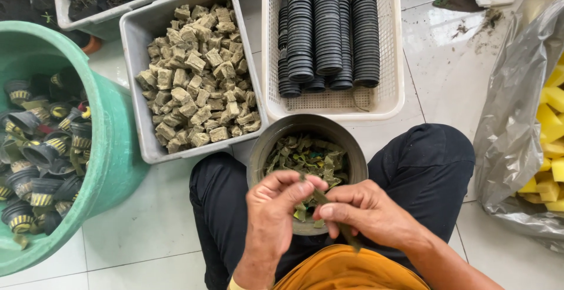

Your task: The recorder is sitting on the floor, sorting through plant pots, agricultural sponges, and organic matter into different containers.

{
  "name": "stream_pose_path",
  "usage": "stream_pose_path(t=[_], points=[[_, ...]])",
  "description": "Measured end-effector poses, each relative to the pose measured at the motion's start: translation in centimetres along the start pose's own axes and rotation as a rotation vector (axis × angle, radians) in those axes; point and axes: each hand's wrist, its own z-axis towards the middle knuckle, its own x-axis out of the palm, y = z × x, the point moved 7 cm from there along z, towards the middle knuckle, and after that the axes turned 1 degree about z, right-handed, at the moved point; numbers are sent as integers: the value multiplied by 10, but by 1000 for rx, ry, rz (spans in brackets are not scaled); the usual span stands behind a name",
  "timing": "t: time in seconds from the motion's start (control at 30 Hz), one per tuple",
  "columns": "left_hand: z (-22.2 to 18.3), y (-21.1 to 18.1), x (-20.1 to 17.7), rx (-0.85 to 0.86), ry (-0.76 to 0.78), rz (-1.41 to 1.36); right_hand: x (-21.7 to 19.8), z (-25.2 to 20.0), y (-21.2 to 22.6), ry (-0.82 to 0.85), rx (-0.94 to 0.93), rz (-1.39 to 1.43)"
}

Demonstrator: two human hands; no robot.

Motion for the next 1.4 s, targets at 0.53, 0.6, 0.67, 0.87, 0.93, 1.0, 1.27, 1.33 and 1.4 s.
stream_pose_path(t=[0.53,0.6,0.67,0.87,0.93,1.0,1.27,1.33,1.4], points=[[2,-37,-13,294,-353,217,-76,-19,-10,-521,15,-54],[7,-40,-13,316,-349,202,-85,-20,-8,-570,10,-53],[11,-36,-13,256,-314,256,-96,-24,-6,-618,-60,-2],[82,-57,16,299,-250,670,-145,0,50,-834,-251,-174],[111,-57,15,289,-233,691,-159,14,55,-850,-204,-236],[140,-61,16,262,-227,716,-177,28,59,-861,-137,-289],[168,-54,4,160,-266,774,-196,62,47,-770,30,-286],[169,-49,-2,152,-295,902,-193,68,45,-783,59,-340],[177,-42,-12,169,-311,1025,-196,72,42,-807,66,-402]])
